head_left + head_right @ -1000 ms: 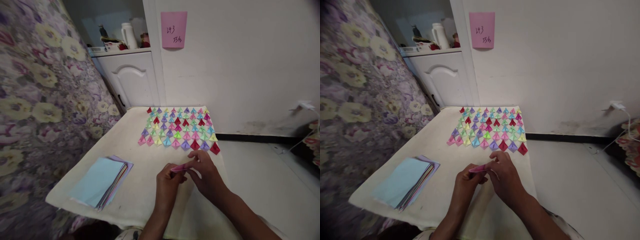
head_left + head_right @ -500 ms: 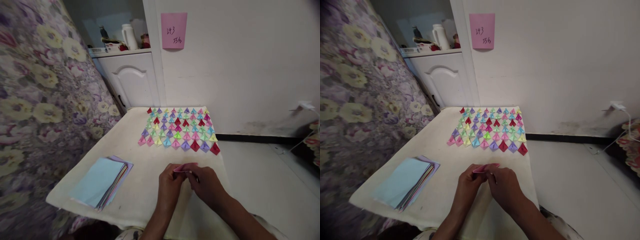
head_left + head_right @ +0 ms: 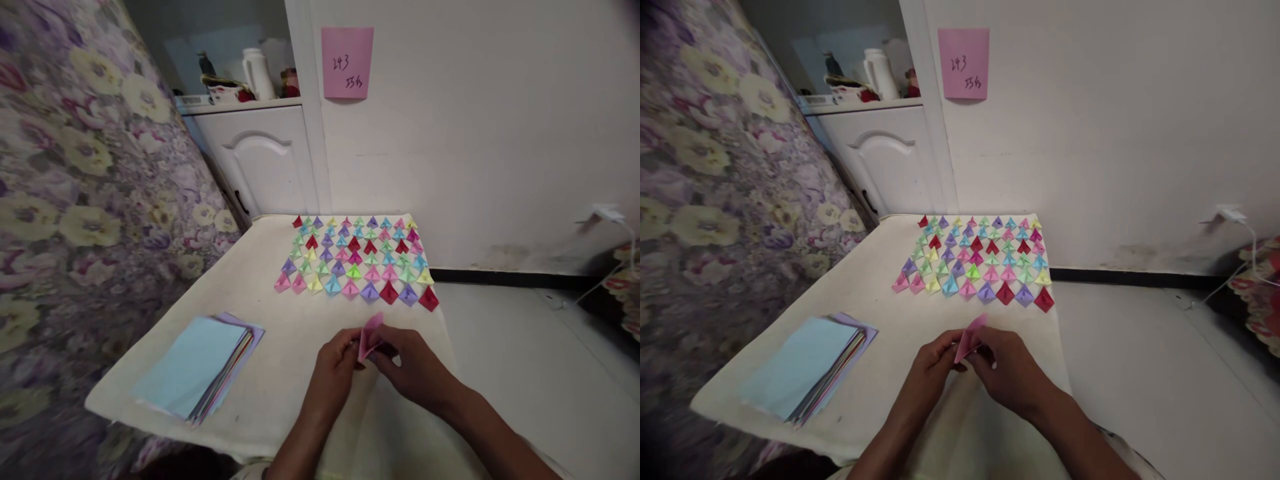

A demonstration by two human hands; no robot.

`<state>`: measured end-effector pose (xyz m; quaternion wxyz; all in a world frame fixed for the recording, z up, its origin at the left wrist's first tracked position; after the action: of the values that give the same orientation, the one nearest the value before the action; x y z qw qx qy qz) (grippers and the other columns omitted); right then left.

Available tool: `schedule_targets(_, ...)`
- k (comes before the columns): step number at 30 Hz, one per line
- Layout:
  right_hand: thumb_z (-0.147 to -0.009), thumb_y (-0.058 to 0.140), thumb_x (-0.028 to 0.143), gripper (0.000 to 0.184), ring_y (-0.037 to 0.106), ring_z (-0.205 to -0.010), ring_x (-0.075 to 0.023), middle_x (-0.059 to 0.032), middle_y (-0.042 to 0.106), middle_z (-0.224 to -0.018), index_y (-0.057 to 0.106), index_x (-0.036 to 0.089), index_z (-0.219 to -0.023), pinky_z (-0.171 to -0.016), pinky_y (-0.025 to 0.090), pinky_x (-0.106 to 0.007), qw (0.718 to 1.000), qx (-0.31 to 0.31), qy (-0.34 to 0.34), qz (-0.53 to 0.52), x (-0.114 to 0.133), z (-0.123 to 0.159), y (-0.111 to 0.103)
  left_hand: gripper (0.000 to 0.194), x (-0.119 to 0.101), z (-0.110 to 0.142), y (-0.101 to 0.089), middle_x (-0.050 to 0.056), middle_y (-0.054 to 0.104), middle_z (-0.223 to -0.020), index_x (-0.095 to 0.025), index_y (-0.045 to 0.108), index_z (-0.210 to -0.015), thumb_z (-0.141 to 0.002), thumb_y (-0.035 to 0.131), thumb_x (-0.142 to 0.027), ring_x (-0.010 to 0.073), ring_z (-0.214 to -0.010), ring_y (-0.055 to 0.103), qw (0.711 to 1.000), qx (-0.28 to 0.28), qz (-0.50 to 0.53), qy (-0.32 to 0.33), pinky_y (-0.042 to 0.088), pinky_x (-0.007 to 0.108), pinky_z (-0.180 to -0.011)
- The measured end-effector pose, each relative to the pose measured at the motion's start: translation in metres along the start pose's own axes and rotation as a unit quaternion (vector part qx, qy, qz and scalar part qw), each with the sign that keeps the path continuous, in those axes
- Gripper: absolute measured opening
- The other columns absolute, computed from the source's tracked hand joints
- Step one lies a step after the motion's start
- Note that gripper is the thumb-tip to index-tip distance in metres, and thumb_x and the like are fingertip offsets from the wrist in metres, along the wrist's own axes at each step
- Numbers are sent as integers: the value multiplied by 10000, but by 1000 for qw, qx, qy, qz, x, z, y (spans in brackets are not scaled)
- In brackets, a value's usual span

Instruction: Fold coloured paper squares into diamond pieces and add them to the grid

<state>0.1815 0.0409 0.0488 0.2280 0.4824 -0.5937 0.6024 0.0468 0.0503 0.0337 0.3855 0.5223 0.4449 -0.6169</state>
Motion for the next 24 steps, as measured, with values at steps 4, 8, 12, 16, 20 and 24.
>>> schedule_targets(4, -801, 518, 142, 129, 569, -644, -123, 12, 644, -736, 622, 212, -830, -600, 424, -229, 1000, -2, -3, -6, 3, 0, -2, 319, -3, 1, -2, 68, 663, -1007, -206, 632, -1113, -854, 455, -264, 189, -841, 582, 999, 25, 25, -2, 485, 275, -686)
schedule_targets(8, -814, 529, 191, 96, 567, -640, -126, 2, 644, -721, 624, 195, -816, -594, 426, -238, 1000, 2, -4, -29, 6, 0, -7, 324, -9, 2, -4, 74, 664, -922, -183, 644, -1096, -852, 478, -318, 171, -771, 557, 998, 39, 52, -8, 452, 251, -638)
schedule_targets(12, -830, 513, 231, 111, 570, -627, -122, 8, 631, -690, 612, 190, -804, -578, 438, -234, 996, 20, -13, -83, 13, 0, -10, 345, -10, 1, -7, 57, 637, -851, -186, 623, -1128, -827, 531, -326, 143, -713, 516, 995, 44, 86, -9, 416, 231, -615)
schedule_targets(16, -825, 505, 211, 110, 562, -622, -114, 11, 618, -699, 609, 189, -799, -565, 443, -220, 992, 54, -19, -116, 18, 1, -11, 497, -11, 1, -10, 37, 575, -942, -262, 506, -1260, -774, 611, -271, 116, -694, 508, 990, 35, 133, 17, 433, 240, -637)
schedule_targets(20, -842, 485, 205, 140, 552, -625, -110, 5, 624, -722, 620, 185, -809, -564, 441, -215, 991, 62, -23, -118, 18, 2, -12, 305, -19, 4, -11, 56, 532, -1046, -243, 649, -1072, -769, 619, -251, 124, -727, 531, 992, 46, 112, 44, 446, 242, -631)
schedule_targets(24, -843, 489, 211, 164, 537, -598, -103, 10, 603, -690, 615, 178, -743, -541, 432, -206, 990, 68, -25, -118, 16, 1, -12, 121, -26, 6, -10, 65, 561, -959, -171, 694, -787, -776, 607, -254, 146, -735, 546, 991, 73, 99, 53, 445, 241, -598)
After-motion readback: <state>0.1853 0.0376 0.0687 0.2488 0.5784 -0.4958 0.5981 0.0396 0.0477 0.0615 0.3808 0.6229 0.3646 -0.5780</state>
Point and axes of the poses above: each hand's wrist, its own z-axis away from the middle knuckle, its own y-axis out of the palm, x = y × z, the point moved 4 cm from there along -z, towards the middle knuckle
